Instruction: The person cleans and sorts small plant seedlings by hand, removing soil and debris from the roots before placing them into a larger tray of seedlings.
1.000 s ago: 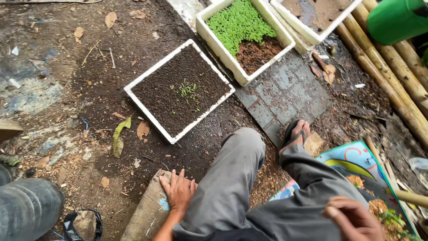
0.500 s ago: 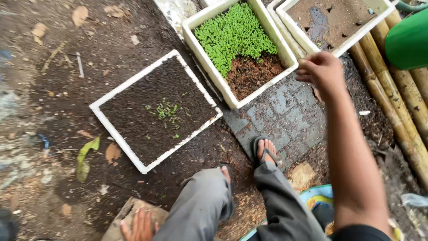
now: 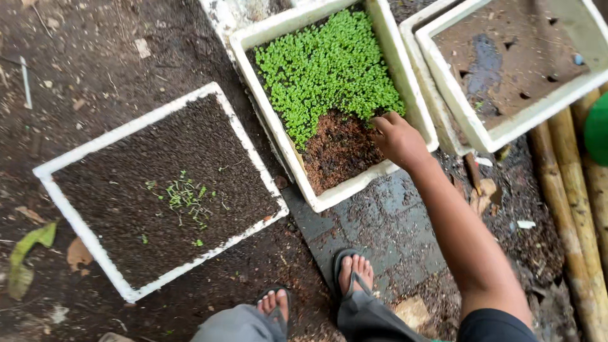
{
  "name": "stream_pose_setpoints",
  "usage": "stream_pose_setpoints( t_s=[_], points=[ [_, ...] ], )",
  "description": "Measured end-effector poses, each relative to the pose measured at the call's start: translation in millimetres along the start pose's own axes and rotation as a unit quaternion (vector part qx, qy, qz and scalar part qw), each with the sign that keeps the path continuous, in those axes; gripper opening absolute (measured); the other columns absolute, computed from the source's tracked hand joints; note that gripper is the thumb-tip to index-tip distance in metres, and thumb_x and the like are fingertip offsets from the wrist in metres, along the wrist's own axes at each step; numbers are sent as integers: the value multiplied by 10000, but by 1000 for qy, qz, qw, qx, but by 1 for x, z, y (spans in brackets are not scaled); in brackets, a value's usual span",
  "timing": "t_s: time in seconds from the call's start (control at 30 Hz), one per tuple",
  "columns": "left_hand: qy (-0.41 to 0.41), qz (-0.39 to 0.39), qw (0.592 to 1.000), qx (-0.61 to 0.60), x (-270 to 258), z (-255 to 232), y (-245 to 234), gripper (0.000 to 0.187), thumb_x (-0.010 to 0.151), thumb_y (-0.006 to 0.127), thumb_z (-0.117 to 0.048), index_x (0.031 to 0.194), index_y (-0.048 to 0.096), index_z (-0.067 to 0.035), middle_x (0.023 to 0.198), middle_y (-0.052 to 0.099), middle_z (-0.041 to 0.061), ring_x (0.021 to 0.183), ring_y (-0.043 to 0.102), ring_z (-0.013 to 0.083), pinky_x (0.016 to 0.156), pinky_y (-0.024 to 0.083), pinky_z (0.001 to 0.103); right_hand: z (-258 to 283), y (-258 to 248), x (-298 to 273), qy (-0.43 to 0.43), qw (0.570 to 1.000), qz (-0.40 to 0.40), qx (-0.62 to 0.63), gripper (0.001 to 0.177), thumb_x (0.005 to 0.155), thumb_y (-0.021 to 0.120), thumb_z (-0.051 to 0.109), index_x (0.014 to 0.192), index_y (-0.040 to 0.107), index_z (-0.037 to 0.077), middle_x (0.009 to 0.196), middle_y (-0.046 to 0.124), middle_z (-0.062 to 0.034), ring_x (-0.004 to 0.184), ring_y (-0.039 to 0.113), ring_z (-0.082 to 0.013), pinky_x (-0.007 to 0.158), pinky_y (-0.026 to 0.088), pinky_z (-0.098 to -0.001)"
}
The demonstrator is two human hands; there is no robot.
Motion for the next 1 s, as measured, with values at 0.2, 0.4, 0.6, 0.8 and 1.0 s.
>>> stream_pose_setpoints(
  t_s=[0.2,0.4,0.6,0.8,1.0],
  points=[
    [-138,123,982,34,66,-17,61,242,996,501,-401,950,637,-206,969,724,11,761,674,301,656,519,480,-6,0,20,-201,978,-24,-43,400,896,736,170,1276,638,92,1188,605,-160,947,664,-369,658,593,-508],
    [-310,117,937,109,47,-6,82,451,922,513,-618,1021,789,-275,944,775,-39,944,724,225,869,546,393,-2,-3,26,-275,960,-29,-37,96,964,620,98,896,560,67,863,535,-101,704,572,-303,510,538,-472],
    [-513,385,761,-92,35,23,98,851,902,274,-781,1438,586,-198,1464,597,40,1416,469,258,1242,220,434,-14,9,37,-287,957,-45,7,18,922,645,70,911,650,57,787,520,-98,602,541,-337,517,462,-504],
    [-344,195,918,14,198,44,-72,266,993,478,-379,1171,580,-210,1092,653,95,967,635,357,766,448,505,-15,15,42,-265,964,-36,1,126,936,636,103,1026,713,58,835,585,-130,607,599,-370,492,506,-521],
    [-70,253,931,-253,537,48,-330,477,914,563,-363,1359,648,-212,1406,647,14,1290,565,242,1024,428,495,-21,-10,43,-213,972,-51,83,142,934,671,111,1042,745,57,908,645,-134,762,632,-367,680,513,-478]
  ],
)
Point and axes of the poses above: each hand's wrist, its own x-axis towards the middle knuckle, its own y-axis out of the palm, z = x × y, the point moved 4 cm from there along x, towards the middle knuckle
